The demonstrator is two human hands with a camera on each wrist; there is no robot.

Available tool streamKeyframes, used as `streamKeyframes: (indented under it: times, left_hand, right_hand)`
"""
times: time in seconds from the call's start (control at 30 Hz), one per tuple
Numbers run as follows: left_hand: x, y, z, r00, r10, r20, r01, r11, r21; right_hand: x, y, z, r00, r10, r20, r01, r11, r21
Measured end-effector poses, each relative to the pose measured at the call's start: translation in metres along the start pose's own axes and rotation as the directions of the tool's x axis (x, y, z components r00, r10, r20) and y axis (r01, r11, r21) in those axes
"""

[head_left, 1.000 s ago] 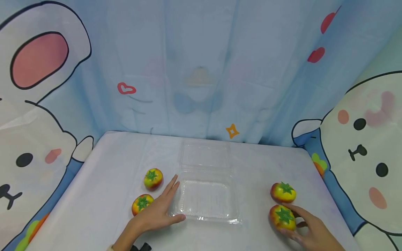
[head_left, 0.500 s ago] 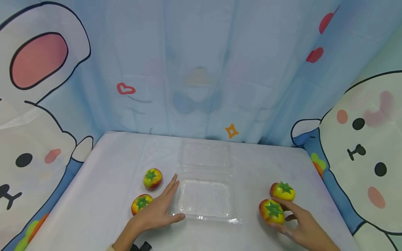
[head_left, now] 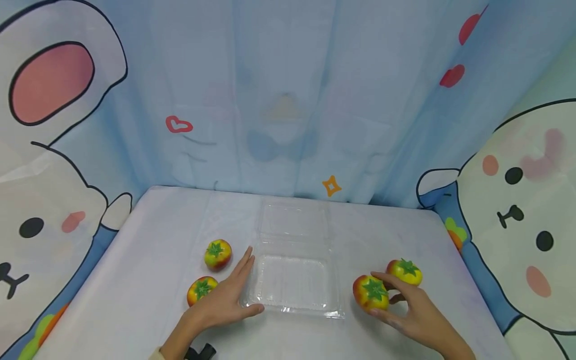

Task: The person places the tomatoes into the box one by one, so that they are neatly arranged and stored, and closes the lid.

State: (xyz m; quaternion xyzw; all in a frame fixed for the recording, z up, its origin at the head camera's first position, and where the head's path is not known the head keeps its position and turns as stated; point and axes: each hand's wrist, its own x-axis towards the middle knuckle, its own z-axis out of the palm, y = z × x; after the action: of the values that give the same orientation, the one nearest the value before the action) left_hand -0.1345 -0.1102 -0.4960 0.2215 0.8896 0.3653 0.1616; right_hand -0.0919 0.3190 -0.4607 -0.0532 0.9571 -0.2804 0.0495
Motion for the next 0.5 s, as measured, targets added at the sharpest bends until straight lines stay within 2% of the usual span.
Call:
streamKeyframes:
  times: [0.27, 0.5]
  left_hand:
    - [-0.002, 0.000, -0.001, 1.000, 0.002, -0.012, -0.002, 1.000, -0.014]
    - [0.000, 0.001, -0.001, 1.000, 0.010, -0.009, -0.010, 1.000, -0.010]
  right_hand:
    - [0.007, -0.012, 0.005, 1.000, -0.006, -0.018, 0.007, 0.998, 0.061]
    - [0.012, -0.020, 0.004, 0.997, -0.063, -0.054, 0.066, 0.996, 0.059]
